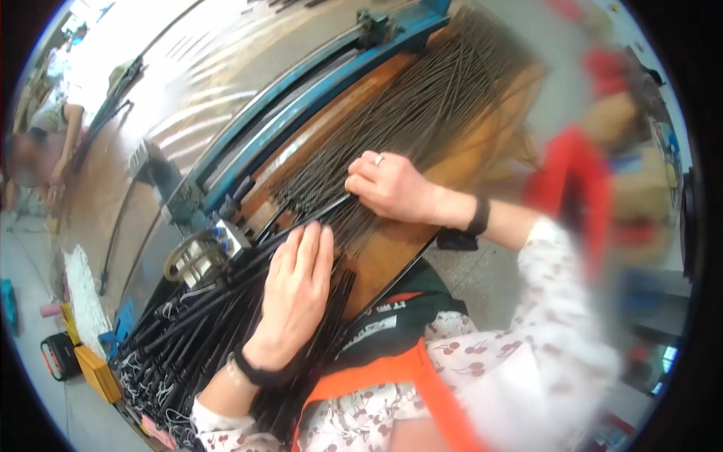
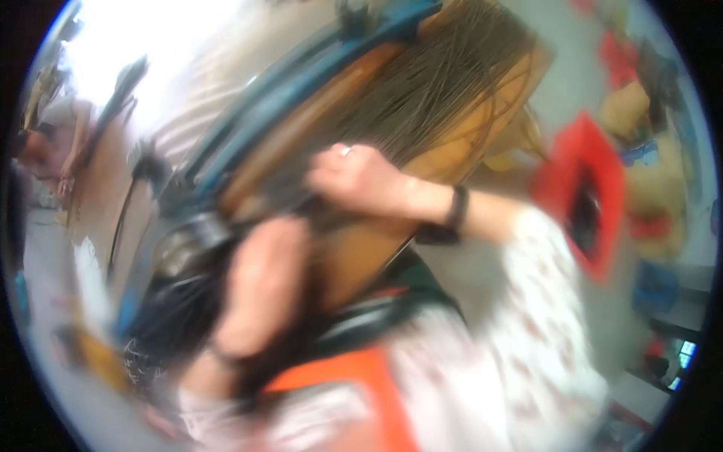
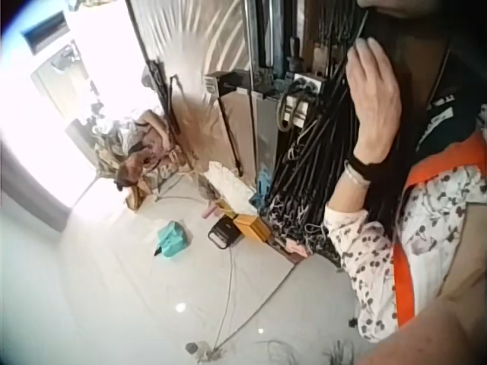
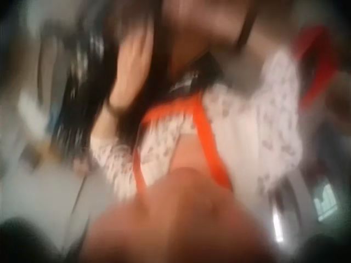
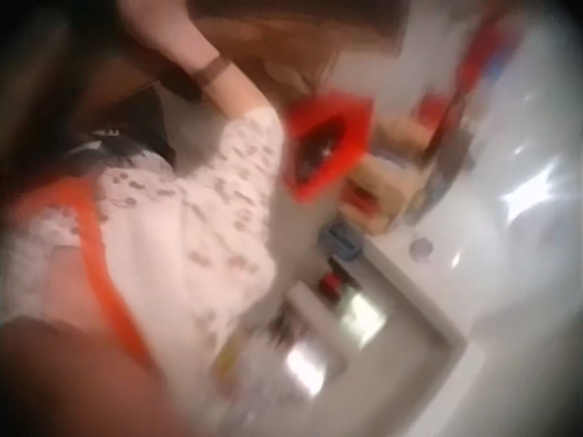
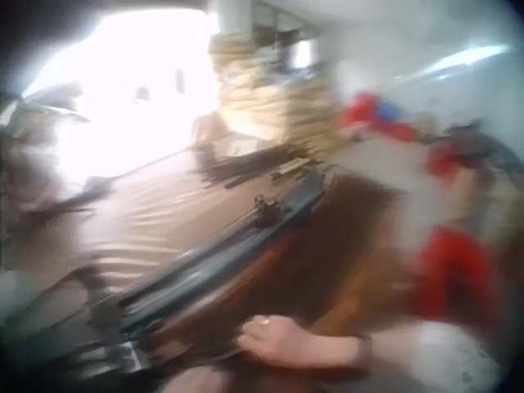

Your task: The recorder is inserting metal umbrella ribs into a processing machine on a workbench.

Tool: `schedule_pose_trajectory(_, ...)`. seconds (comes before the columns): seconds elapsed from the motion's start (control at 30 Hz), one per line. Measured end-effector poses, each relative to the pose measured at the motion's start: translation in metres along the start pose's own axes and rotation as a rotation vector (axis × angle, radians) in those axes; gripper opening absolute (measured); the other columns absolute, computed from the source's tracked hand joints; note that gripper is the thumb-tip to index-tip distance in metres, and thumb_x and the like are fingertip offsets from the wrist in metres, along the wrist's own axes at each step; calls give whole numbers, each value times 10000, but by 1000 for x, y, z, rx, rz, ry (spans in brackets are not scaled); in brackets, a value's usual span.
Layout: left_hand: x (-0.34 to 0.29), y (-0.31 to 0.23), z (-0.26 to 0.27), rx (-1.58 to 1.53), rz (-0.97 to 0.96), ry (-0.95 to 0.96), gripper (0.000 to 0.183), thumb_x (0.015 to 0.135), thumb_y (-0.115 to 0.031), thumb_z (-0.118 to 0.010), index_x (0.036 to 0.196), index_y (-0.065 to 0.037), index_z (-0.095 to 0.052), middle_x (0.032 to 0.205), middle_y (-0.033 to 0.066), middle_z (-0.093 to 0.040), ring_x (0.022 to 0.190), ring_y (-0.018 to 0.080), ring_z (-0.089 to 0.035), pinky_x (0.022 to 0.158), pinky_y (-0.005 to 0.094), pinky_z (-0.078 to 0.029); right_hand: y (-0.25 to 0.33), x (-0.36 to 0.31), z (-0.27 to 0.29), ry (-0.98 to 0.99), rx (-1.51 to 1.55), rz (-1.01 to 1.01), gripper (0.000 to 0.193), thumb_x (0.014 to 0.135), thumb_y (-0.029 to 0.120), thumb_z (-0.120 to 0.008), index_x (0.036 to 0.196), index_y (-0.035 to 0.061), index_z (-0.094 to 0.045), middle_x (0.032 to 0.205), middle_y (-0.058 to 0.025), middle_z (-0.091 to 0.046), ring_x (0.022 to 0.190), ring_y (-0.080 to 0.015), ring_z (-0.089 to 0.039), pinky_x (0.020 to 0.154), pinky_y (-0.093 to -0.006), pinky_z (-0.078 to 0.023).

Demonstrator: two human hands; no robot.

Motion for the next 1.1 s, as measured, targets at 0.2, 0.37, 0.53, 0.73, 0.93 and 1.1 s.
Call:
schedule_pose_trajectory(0.2, 69, 10, -25, -53, 23, -141, 574, 765, 27, -629, 1335, 13, -557, 854, 101, -528, 769, 269, -583, 616, 372, -516, -53, 1, 51, -296, -101, 110, 197, 788, 180, -771, 933, 111, -657, 913, -27, -631, 785, -213, -633, 643, -308, -548)
schedule_pose_trajectory(0.37, 91, 9, 39, 90, 91, -181, 473, 844, -21, -648, 1314, -59, -609, 791, 60, -527, 709, 229, -605, 547, 355, -504, -122, -6, 109, -536, -46, -122, 152, 811, 187, -817, 914, 125, -723, 631, -46, -607, 543, -231, -613, 486, -337, -477)
schedule_pose_trajectory(0.53, 100, 35, 62, 115, 122, -72, 406, 885, -108, -672, 1289, -112, -635, 758, 68, -542, 694, 253, -614, 562, 394, -489, -116, 19, 131, -425, -151, 22, 230, 812, 179, -809, 1015, 139, -712, 652, -35, -613, 562, -209, -620, 493, -328, -484)
schedule_pose_trajectory(0.73, 109, 61, 40, 150, 100, 39, 327, 868, -151, -689, 1194, -165, -674, 726, 70, -550, 688, 263, -625, 570, 411, -489, -112, 16, 83, -393, 22, 5, 361, 801, 176, -805, 1141, 148, -686, 745, -46, -641, 645, -212, -654, 547, -347, -535)
schedule_pose_trajectory(0.93, 110, 82, 60, 203, 102, -97, 279, 862, -95, -674, 1139, -126, -687, 705, 90, -534, 680, 288, -595, 600, 432, -473, -159, 4, 103, -228, -58, -279, 168, 875, 292, -723, 993, 173, -709, 633, -79, -621, 594, -283, -665, 552, -394, -535)
schedule_pose_trajectory(1.1, 125, 73, 56, 151, 34, -77, 304, 848, -96, -692, 1150, -131, -681, 713, 90, -529, 674, 286, -586, 597, 425, -466, -109, 27, 61, -102, 52, -140, 364, 880, 326, -727, 1211, 197, -647, 625, -31, -607, 591, -274, -652, 602, -401, -514)
Point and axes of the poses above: each hand's wrist, its own x-axis towards the middle knuckle, its own z-axis out of the back of the hand, y = z × x, the point moved 2 cm from there along x, towards the middle knuckle
